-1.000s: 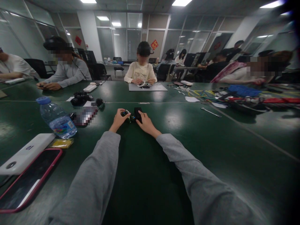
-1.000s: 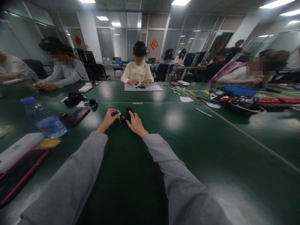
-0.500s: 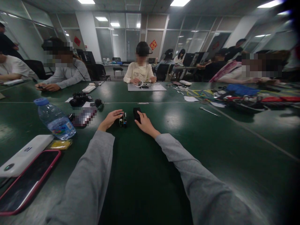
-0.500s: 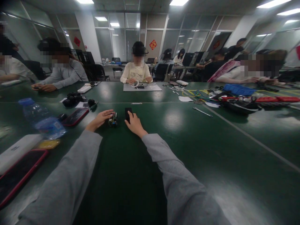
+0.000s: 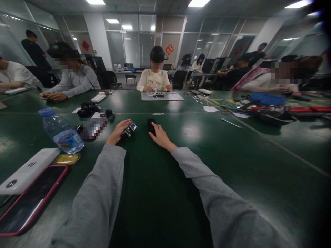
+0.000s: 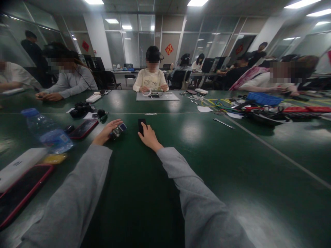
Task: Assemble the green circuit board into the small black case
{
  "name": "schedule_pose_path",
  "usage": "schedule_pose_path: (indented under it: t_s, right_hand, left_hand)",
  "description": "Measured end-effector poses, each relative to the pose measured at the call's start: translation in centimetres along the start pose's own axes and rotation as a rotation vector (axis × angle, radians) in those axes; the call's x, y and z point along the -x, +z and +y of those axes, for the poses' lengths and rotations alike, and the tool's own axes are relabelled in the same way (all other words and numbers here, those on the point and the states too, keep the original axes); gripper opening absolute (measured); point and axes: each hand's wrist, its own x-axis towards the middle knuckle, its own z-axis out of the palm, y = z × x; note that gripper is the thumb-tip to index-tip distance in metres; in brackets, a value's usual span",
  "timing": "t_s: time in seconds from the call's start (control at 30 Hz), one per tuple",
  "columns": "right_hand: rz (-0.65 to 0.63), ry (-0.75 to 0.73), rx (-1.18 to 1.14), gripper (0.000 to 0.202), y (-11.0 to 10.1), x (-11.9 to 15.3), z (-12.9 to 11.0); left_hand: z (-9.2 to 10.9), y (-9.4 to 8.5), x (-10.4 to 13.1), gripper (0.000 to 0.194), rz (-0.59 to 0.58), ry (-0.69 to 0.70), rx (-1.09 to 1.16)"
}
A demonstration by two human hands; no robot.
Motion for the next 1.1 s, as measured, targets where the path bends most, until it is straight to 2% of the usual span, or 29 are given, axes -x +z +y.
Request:
schedule_pose_path:
  t_s: [0.17, 0.27, 0.37, 0.43, 0.63, 1.1]
  right_hand:
    - [0.013, -0.014, 0.029, 0.061, 0.0, 0.0, -0.1]
    - [0.020, -0.018, 0.037, 0.061, 0.1, 0.0, -0.1]
    - [0.017, -0.018, 0.025, 0.061, 0.1, -0.1, 0.0]
    - [0.016, -0.017, 0.024, 0.062, 0.2, -0.1, 0.0]
    - [0.017, -0.021, 0.030, 0.062, 0.2, -0.1, 0.0]
    - [0.025, -0.014, 0.034, 0.061, 0.3, -0.1, -0.1]
  left_hand:
    - [-0.2, -0.8, -0.2, 0.038, 0.011, 0.052, -0.046]
    - [-0.7, -1.8, -0.6, 0.046, 0.028, 0.065, -0.111]
    - [-1.2, -2.6, -1.1, 0.058, -0.023, 0.065, -0.165]
    - [-1.4, -2.8, -1.2, 0.058, -0.048, 0.066, -0.168]
    - [-1.3, -2.7, -1.1, 0.037, 0.010, 0.044, -0.127]
    - [-0.7, -1.8, -0.5, 0.048, 0.023, 0.073, -0.202]
